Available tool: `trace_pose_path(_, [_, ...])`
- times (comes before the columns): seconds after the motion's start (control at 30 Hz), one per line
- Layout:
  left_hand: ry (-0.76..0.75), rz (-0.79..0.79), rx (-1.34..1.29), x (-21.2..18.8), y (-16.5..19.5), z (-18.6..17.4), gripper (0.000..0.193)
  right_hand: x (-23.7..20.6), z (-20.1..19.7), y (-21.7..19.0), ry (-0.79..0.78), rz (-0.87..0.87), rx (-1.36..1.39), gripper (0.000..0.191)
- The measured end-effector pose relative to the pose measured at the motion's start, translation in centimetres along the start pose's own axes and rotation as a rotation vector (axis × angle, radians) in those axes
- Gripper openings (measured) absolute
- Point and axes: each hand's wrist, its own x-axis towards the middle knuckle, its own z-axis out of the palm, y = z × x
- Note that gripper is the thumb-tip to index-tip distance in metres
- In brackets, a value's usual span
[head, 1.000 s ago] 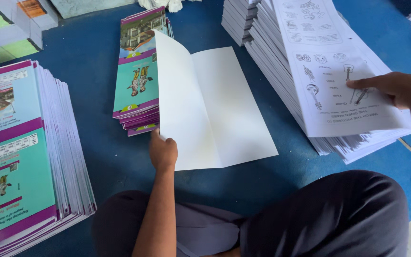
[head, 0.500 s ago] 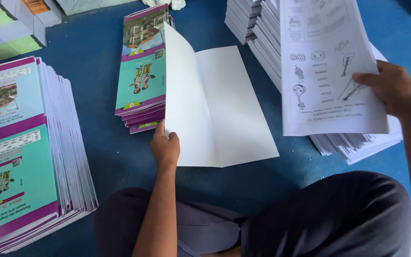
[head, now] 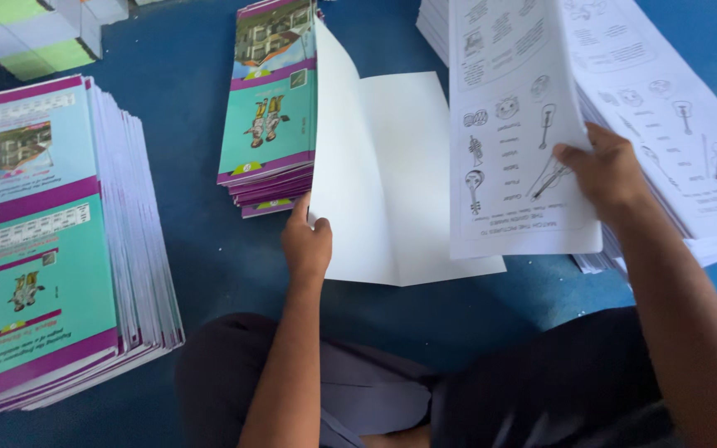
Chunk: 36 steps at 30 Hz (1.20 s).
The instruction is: The person sits on the floor and assembles books by inserting loose printed pages into book covers. They open each cover, place a page inside, close it, and stack the completed book on a pile.
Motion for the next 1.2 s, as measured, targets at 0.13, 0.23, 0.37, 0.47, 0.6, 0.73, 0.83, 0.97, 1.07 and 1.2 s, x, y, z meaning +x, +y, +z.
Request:
trace_pose_path(0.13, [-0.008, -0.029, 0.030, -0.1, 0.0, -0.4, 0.057, -0.3, 3.3, 1.1, -0.090, -0.098, 0.055, 0.037])
trace_pose_path(0.23, [-0.010, -0.048, 0.042, -0.4, 0.1, -0.7, 0.056, -0.6, 5.3, 1.6, -0.131, -0.071, -0.018, 0.035])
trace_pose_path(0.37, [-0.013, -0.071, 0.052, -0.9, 0.4, -1.2, 0.056, -0.9, 7.6, 1.9, -0.199, -0.050, -0.034, 0.034])
trace_pose_path(0.47, [-0.009, -0.071, 0.057, -1.1, 0.5, -1.5, 0.056, -1.2, 9.4, 2.1, -0.205, -0.055, -0.048, 0.038])
trace_pose_path(0.6, [-0.015, -0.101, 0.067, -1.4, 0.4, -1.9, 0.057, -1.5, 11.1, 2.0, -0.218, 0.066, -0.132, 0.041])
trace_pose_path(0.73, [-0.008, -0.087, 0.069, -1.4, 0.3, -1.9, 0.057, -2.2, 12.0, 2.3, -0.240, 0.046, -0.105, 0.040])
trace_pose_path(0.83, [-0.007, -0.086, 0.064, -1.4, 0.1, -1.9, 0.057, -2.3, 12.5, 2.7, -0.248, 0.033, -0.066, 0.040])
trace_pose_path(0.97, [-0.002, -0.058, 0.064, -1.4, -0.1, -1.8, 0.057, -2.1, 13.1, 3.3, -0.245, 0.079, -0.121, 0.043])
trace_pose_path(1.07, [0.007, -0.031, 0.075, -1.4, -0.3, -1.9, 0.058, -1.9, 13.1, 3.8, -0.269, 0.051, -0.050, 0.041])
trace_pose_path(1.2, [0.002, -0.026, 0.058, -1.4, -0.2, -1.9, 0.058, -1.6, 13.3, 3.9, -0.261, 0.070, -0.040, 0.043])
